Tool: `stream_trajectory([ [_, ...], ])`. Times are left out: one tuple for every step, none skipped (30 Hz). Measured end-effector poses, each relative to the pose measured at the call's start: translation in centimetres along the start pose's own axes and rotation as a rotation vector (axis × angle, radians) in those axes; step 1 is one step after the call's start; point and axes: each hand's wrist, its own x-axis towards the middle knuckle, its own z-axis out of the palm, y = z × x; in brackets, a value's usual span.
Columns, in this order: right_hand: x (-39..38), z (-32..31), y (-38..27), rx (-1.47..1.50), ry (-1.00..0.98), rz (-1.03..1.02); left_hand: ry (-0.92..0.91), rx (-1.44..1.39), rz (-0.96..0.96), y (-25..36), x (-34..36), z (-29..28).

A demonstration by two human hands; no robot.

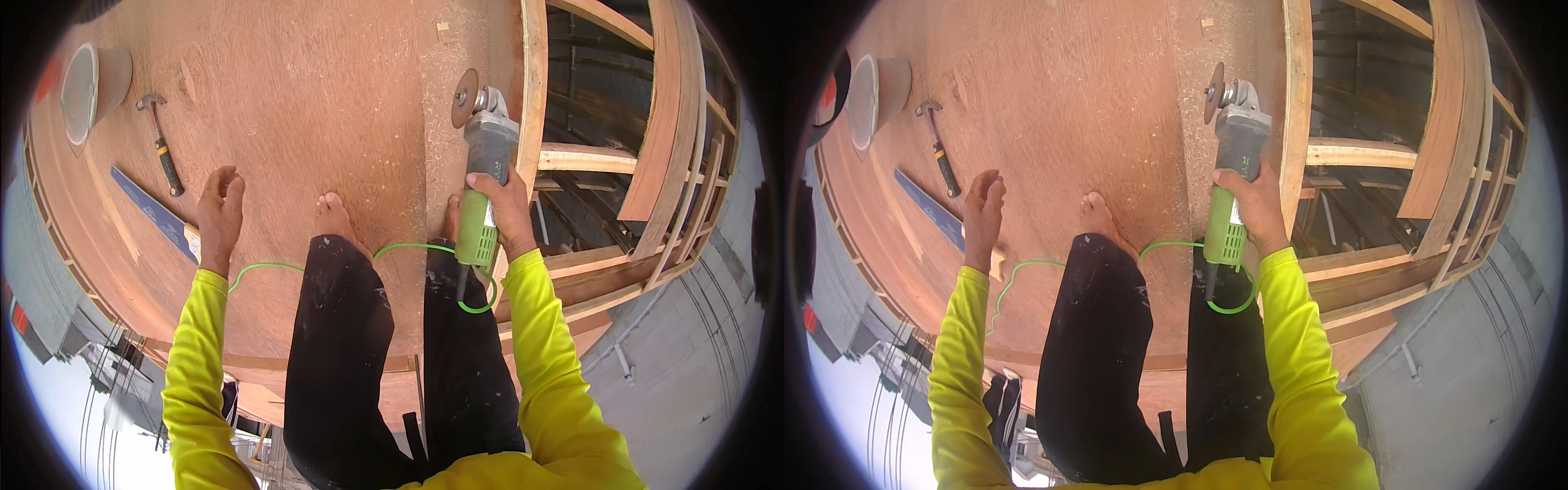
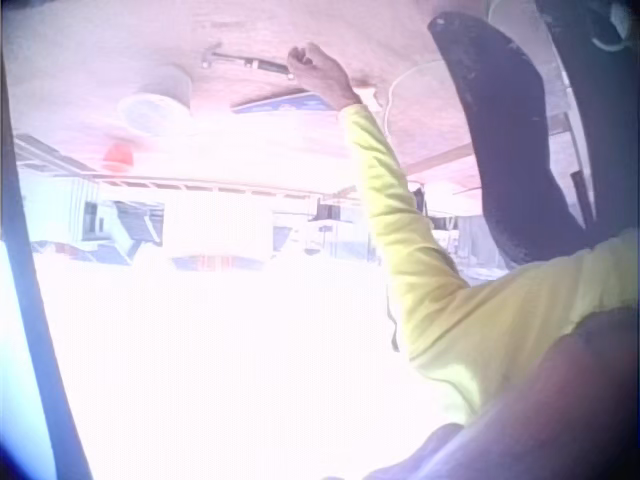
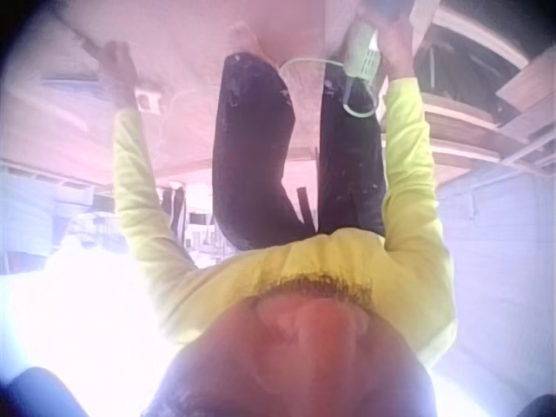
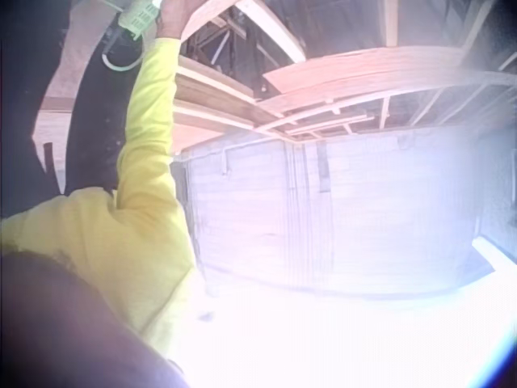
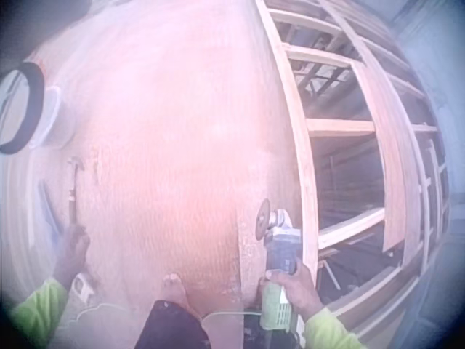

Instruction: The person uses a hand saw to cut a large sheet of plywood on a wooden floor, then switches to an angle grinder to smooth the cut edge. The task involves manual sawing followed by power-tool grinding.

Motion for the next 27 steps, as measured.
stream_trajectory([
  [1.4, -0.4, -0.2, 0.01, -0.026, -0.029, -0.234, -0.172, -0.003, 4.6, -2.5, 4.7],
  [2.2, -0.3, -0.1, 0.026, -0.054, -0.014, -0.478, -0.301, -0.052, 8.3, -5.3, 8.7],
  [2.4, -0.4, 0.5, 0.034, -0.072, 0.015, -0.696, -0.433, -0.128, 11.5, -8.4, 12.6],
  [3.0, -0.8, 1.2, -0.025, -0.075, 0.002, -0.817, -0.59, -0.219, 14.5, -11.1, 15.8],
  [4.4, -1.1, 1.2, -0.088, -0.075, -0.038, -0.891, -0.738, -0.303, 17.5, -13.1, 18.8],
  [6.3, -1.3, 0.6, -0.15, -0.081, -0.108, -0.853, -0.993, -0.42, 20.8, -14.0, 21.4],
  [6.8, -1.1, 0.5, -0.188, -0.107, -0.112, -0.825, -1.063, -0.438, 22.4, -14.9, 23.0],
  [6.8, -0.9, -0.2, -0.232, -0.127, -0.114, -0.802, -1.137, -0.458, 23.4, -15.2, 24.2],
  [7.0, -1.1, -0.7, -0.278, -0.143, -0.121, -0.78, -1.203, -0.485, 23.9, -15.3, 25.2],
  [7.9, -1.3, -0.4, -0.304, -0.127, -0.162, -0.754, -1.27, -0.512, 24.4, -15.3, 26.0],
  [8.1, -1.5, -0.4, -0.323, -0.132, -0.163, -0.724, -1.337, -0.539, 24.7, -15.3, 26.7],
  [8.3, -1.5, -0.7, -0.341, -0.14, -0.167, -0.728, -1.313, -0.525, 24.8, -15.0, 26.9],
  [8.5, -1.5, -0.9, -0.359, -0.15, -0.172, -0.73, -1.289, -0.51, 24.7, -14.7, 26.9],
  [8.9, -1.4, -0.7, -0.352, -0.155, -0.169, -0.732, -1.265, -0.497, 24.6, -14.5, 26.9],
  [9.4, -1.3, -0.5, -0.347, -0.161, -0.168, -0.722, -1.245, -0.494, 24.6, -14.2, 26.9],
  [9.9, -1.1, -0.4, -0.342, -0.166, -0.167, -0.713, -1.225, -0.491, 24.6, -14.0, 26.9],
  [10.4, -0.9, -0.4, -0.337, -0.177, -0.171, -0.704, -1.207, -0.487, 24.7, -13.7, 26.8],
  [10.8, -0.7, -0.3, -0.333, -0.189, -0.172, -0.687, -1.217, -0.501, 24.8, -13.6, 26.7],
  [11.2, -0.5, -0.2, -0.329, -0.2, -0.173, -0.67, -1.228, -0.513, 24.9, -13.5, 26.5],
  [11.5, -0.3, -0.1, -0.324, -0.211, -0.185, -0.653, -1.24, -0.525, 25.0, -13.4, 26.3],
  [11.7, -0.1, -0.3, -0.322, -0.22, -0.199, -0.649, -1.236, -0.519, 25.1, -13.2, 26.3],
  [11.8, 0.0, -0.4, -0.32, -0.228, -0.213, -0.646, -1.232, -0.513, 25.2, -13.0, 26.3],
  [12.0, 0.0, -0.6, -0.324, -0.236, -0.199, -0.643, -1.23, -0.507, 25.3, -12.8, 26.4],
  [11.9, 0.4, -1.0, -0.326, -0.251, -0.183, -0.639, -1.226, -0.503, 25.2, -12.6, 26.2],
  [11.8, 0.7, -1.2, -0.328, -0.264, -0.168, -0.635, -1.223, -0.499, 25.1, -12.4, 26.1],
  [12.0, 0.9, -1.2, -0.326, -0.278, -0.164, -0.631, -1.221, -0.496, 25.0, -12.2, 26.0],
  [12.5, 1.0, -1.2, -0.326, -0.287, -0.164, -0.622, -1.243, -0.518, 25.1, -11.9, 26.0],
])
